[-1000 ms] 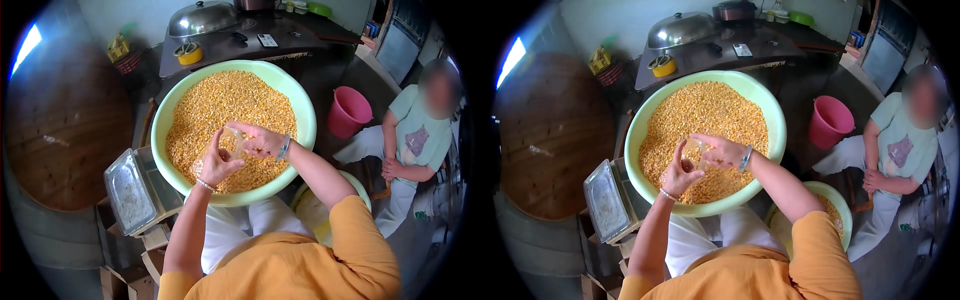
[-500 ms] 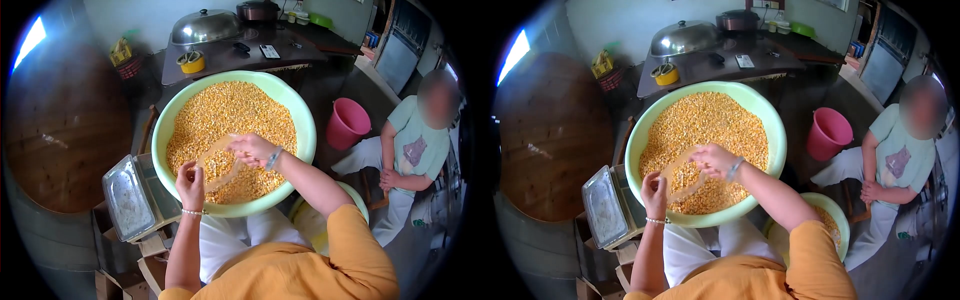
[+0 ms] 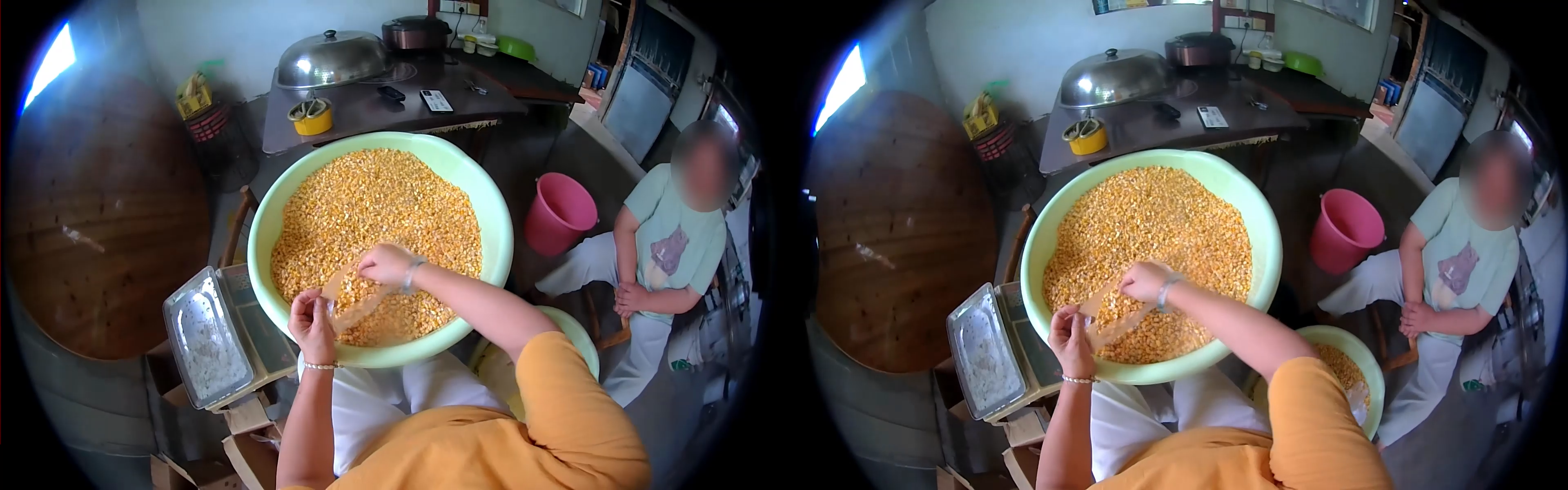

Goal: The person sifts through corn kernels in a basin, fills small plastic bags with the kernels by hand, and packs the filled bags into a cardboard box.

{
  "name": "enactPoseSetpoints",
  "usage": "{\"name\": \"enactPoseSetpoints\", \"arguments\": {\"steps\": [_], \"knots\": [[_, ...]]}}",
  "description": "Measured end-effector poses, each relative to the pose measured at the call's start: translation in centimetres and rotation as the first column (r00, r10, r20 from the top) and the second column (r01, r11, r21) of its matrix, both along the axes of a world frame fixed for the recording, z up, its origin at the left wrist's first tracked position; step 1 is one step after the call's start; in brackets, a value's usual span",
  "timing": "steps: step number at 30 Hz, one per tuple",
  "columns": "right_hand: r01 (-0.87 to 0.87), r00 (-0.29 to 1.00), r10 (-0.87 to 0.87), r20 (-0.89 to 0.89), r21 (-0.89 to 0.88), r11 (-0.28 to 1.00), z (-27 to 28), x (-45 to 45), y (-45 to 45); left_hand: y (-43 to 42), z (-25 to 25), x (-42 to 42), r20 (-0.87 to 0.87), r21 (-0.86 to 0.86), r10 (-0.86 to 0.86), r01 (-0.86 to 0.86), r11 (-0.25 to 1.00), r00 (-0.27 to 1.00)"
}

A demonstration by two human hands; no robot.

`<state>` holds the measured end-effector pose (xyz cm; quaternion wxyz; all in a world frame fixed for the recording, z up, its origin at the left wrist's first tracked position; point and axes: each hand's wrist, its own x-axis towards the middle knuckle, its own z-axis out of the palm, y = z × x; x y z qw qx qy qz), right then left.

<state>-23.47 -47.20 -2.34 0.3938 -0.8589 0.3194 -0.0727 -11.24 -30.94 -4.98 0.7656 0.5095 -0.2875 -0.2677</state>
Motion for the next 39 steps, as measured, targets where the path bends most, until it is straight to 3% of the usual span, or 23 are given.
{"name": "enactPoseSetpoints", "arguments": {"steps": [2, 4, 5, 8, 9, 12, 14, 16, 18, 19, 21, 23, 24, 25, 27, 29, 31, 33, 36, 39], "knots": [[-0.007, 0.998, 0.005, -0.059, -0.036, 0.999, -0.2, -1.5, -0.2, 0.3, 0.9, 0.2, -0.068, 0.002, -0.092, 0.093, 0.996, 0.993], [-0.107, 0.993, 0.098, -0.059, -0.192, 0.976, -0.4, -3.1, 0.4, 0.7, 2.1, -0.1, -0.161, -0.008, -0.167, 0.168, 0.986, 0.973], [-0.155, 0.988, 0.143, -0.063, -0.274, 0.949, -0.2, -3.5, 0.4, 0.7, 2.2, 0.3, -0.099, 0.068, -0.221, 0.228, 0.971, 0.97], [-0.032, 0.963, 0.151, 0.224, -0.461, 0.887, 0.1, -4.2, 0.6, 0.5, 2.6, 0.2, 0.332, 0.375, -0.284, 0.151, 0.915, 0.899], [-0.005, 0.959, 0.055, 0.277, -0.179, 0.984, 1.9, -4.3, 0.9, 0.5, 2.9, 0.2, 0.561, 0.512, -0.275, -0.066, 0.856, 0.78], [0.294, 0.882, -0.31, 0.354, 0.1, 0.951, 3.1, -4.6, -0.7, 0.2, 3.5, 1.0, 0.813, 0.473, -0.252, -0.341, 0.812, 0.526], [0.444, 0.777, -0.474, 0.414, 0.175, 0.879, 1.5, -4.9, -3.4, -0.2, 2.6, 1.5, 0.77, 0.423, -0.138, -0.336, 0.842, 0.623], [0.531, 0.824, -0.484, 0.296, -0.103, 0.841, -1.3, -5.4, -5.9, -0.2, 2.0, 1.3, 0.685, 0.415, -0.058, -0.324, 0.85, 0.726], [0.487, 0.87, -0.491, 0.051, -0.244, 0.839, -4.6, -5.5, -7.3, -0.1, 1.3, 0.9, 0.71, 0.332, 0.01, -0.347, 0.877, 0.704], [0.485, 0.847, -0.518, -0.124, -0.221, 0.846, -5.6, -4.9, -7.3, 0.0, 1.5, 0.9, 0.677, 0.344, 0.011, -0.329, 0.879, 0.736], [0.393, 0.909, -0.412, 0.067, 0.196, 0.899, -8.8, -4.0, -7.5, 0.0, 1.4, 1.1, 0.643, 0.314, 0.032, -0.301, 0.9, 0.765], [0.229, 0.968, -0.25, -0.034, -0.303, 0.925, -10.1, -3.7, -5.6, 0.0, 1.2, 1.2, 0.669, 0.301, 0.031, -0.309, 0.902, 0.742], [0.308, 0.95, -0.309, -0.036, -0.037, 0.951, -8.2, -3.6, -4.5, 0.1, 1.0, 1.1, 0.685, 0.287, 0.04, -0.319, 0.903, 0.727], [0.37, 0.928, -0.366, -0.061, 0.233, 0.899, -6.8, -3.5, -4.1, 0.3, 0.9, 1.0, 0.685, 0.29, 0.036, -0.317, 0.903, 0.728], [0.258, 0.952, -0.244, -0.182, 0.056, 0.964, -5.2, -3.8, -3.1, 0.2, 0.9, 1.0, 0.686, 0.276, 0.045, -0.317, 0.907, 0.726], [0.169, 0.97, -0.187, -0.156, -0.12, 0.978, -6.2, -4.2, -3.5, 0.2, 1.1, 1.0, 0.681, 0.276, 0.048, -0.317, 0.907, 0.731], [0.231, 0.972, -0.23, -0.043, 0.031, 0.972, -5.8, -4.2, -3.1, 0.4, 1.3, 0.8, 0.655, 0.298, 0.044, -0.311, 0.902, 0.755], [0.196, 0.931, -0.276, 0.239, 0.31, 0.93, -14.3, -4.3, -8.4, 0.2, 1.2, 0.8, 0.665, 0.305, 0.043, -0.324, 0.895, 0.745], [0.321, 0.741, -0.628, 0.238, 0.695, 0.643, -10.0, -3.6, -7.4, -0.2, 1.5, 1.1, 0.679, 0.372, -0.002, -0.342, 0.863, 0.734], [0.3, 0.735, -0.557, 0.387, 0.551, 0.779, -7.6, -5.0, -9.4, -0.7, 1.9, 1.3, 0.672, 0.406, 0.008, -0.377, 0.832, 0.741]]}}
